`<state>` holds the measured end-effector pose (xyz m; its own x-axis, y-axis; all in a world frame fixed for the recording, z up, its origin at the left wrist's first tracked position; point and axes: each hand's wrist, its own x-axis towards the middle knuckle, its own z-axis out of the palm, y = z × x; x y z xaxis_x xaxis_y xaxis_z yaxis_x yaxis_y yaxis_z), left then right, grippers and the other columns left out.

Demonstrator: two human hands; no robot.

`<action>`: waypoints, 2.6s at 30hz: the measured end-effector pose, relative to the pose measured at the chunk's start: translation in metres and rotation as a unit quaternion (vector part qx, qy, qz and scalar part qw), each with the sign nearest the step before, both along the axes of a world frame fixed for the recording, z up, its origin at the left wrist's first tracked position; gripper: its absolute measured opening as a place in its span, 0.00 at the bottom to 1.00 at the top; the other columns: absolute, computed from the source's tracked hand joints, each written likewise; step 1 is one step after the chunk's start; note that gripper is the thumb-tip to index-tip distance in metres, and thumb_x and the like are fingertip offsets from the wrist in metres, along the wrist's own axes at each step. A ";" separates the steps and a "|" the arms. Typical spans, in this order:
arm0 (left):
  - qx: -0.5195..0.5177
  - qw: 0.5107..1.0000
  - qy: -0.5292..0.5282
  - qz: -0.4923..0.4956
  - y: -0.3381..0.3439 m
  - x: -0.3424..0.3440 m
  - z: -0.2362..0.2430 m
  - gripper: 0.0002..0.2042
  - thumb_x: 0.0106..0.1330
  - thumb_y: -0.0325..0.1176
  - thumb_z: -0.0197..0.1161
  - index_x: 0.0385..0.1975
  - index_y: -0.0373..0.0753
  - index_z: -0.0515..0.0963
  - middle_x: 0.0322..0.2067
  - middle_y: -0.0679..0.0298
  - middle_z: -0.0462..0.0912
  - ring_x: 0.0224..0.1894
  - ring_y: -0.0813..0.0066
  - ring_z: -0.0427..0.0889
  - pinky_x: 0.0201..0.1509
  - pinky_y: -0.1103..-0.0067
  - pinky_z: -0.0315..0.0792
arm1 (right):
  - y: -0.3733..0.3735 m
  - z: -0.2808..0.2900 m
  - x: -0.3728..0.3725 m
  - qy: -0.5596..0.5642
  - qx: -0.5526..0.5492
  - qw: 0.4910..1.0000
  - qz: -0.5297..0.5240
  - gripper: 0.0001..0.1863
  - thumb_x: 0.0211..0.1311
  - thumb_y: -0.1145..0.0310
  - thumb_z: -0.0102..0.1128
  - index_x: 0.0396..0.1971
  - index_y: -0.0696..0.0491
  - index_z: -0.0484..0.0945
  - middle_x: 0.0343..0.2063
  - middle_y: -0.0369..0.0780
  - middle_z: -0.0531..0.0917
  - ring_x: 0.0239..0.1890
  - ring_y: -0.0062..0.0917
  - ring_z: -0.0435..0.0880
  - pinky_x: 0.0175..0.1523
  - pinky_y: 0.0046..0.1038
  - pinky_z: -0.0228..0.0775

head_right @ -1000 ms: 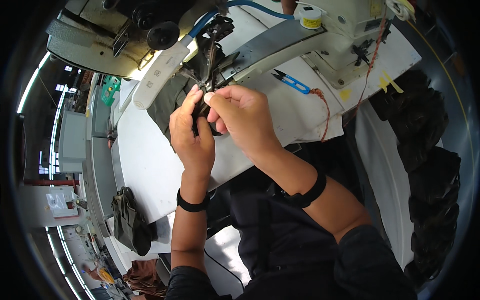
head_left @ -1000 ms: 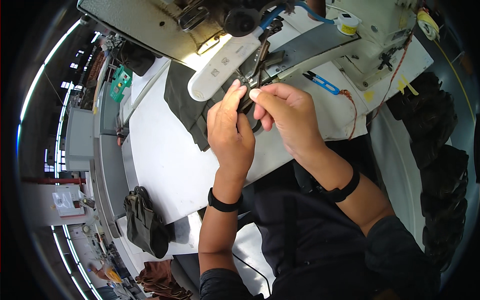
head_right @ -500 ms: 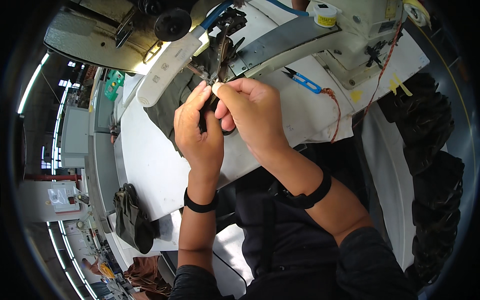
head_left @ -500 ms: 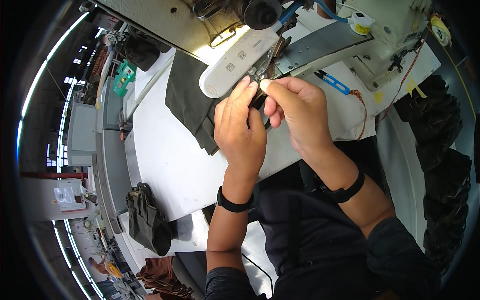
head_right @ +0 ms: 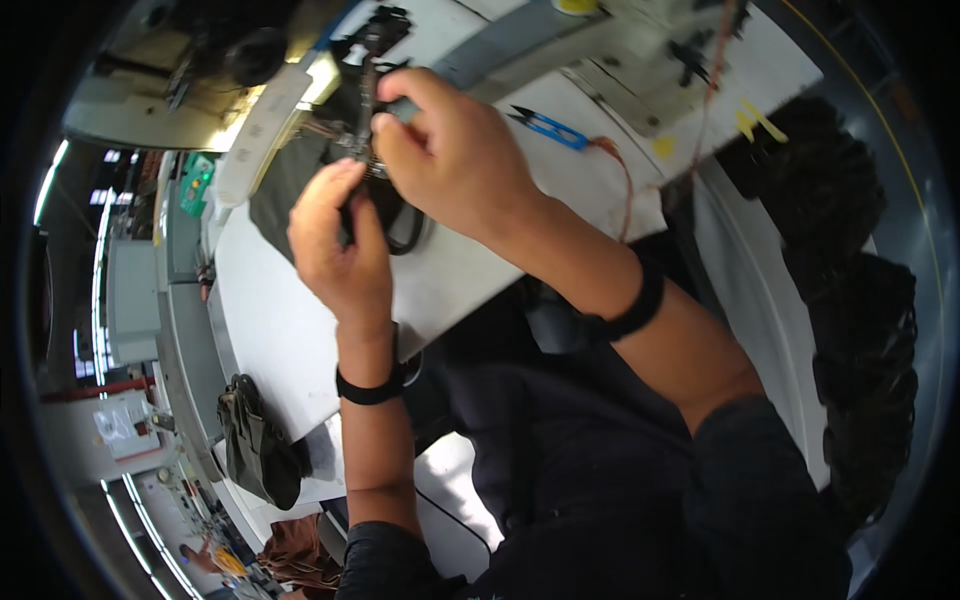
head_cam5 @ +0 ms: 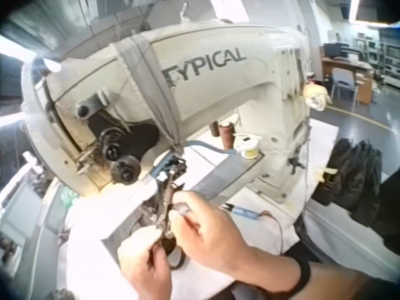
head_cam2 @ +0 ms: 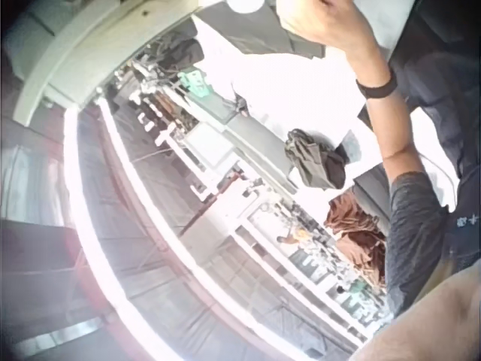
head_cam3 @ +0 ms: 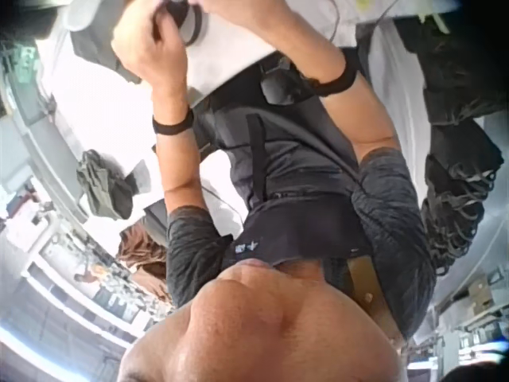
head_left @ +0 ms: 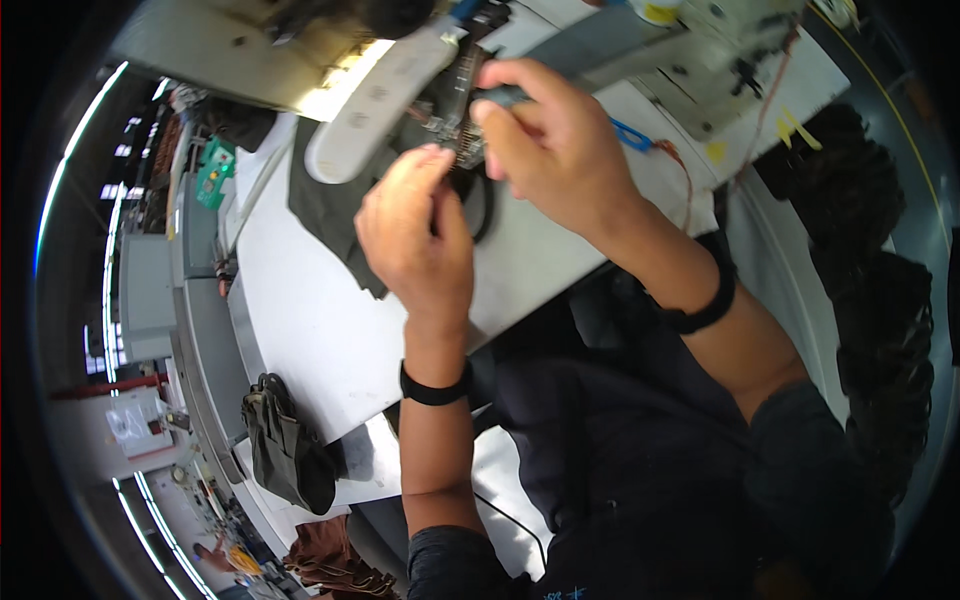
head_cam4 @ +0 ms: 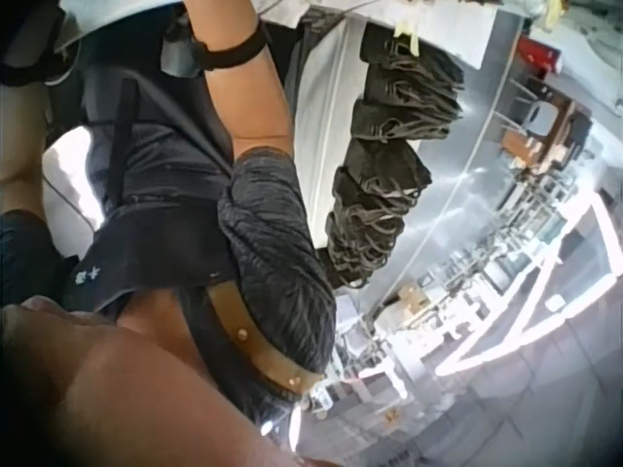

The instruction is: The person operates an industrial sewing machine to stitch a zipper onto a green fabric bag. They guide the bag under the needle, align the zipper tape, and sew along the edge. The person periodically stops to adjust the fabric and inspect the stitching before continuing.

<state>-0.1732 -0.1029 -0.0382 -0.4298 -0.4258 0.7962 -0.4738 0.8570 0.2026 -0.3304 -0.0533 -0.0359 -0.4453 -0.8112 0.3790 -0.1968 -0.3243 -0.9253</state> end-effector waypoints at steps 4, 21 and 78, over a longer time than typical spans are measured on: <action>-0.007 0.999 0.044 -0.025 -0.004 0.000 -0.010 0.14 0.60 0.16 0.66 0.44 0.39 0.85 0.46 0.61 0.89 0.48 0.64 0.87 0.53 0.72 0.74 | 0.008 0.017 -0.001 -0.218 -0.010 0.965 0.148 0.19 0.72 0.69 0.56 0.58 0.61 0.74 0.20 0.39 0.82 0.15 0.18 0.76 0.22 0.22 0.68; -0.009 0.998 0.041 -0.045 -0.001 -0.008 -0.009 0.13 0.62 0.12 0.66 0.45 0.33 0.83 0.46 0.55 0.87 0.48 0.64 0.87 0.57 0.73 0.79 | -0.008 0.006 -0.046 0.420 -0.015 0.907 0.001 0.16 0.65 0.66 0.58 0.52 0.50 0.81 0.22 0.45 0.86 0.25 0.40 0.87 0.33 0.40 0.78; -0.015 0.997 0.078 -0.025 -0.007 -0.004 -0.009 0.10 0.60 0.18 0.70 0.40 0.38 0.86 0.41 0.62 0.91 0.44 0.64 0.88 0.49 0.73 0.78 | -0.003 0.021 0.002 -0.172 0.086 0.978 0.079 0.08 0.69 0.73 0.56 0.43 0.59 0.81 0.19 0.38 0.83 0.14 0.15 0.77 0.20 0.20 0.68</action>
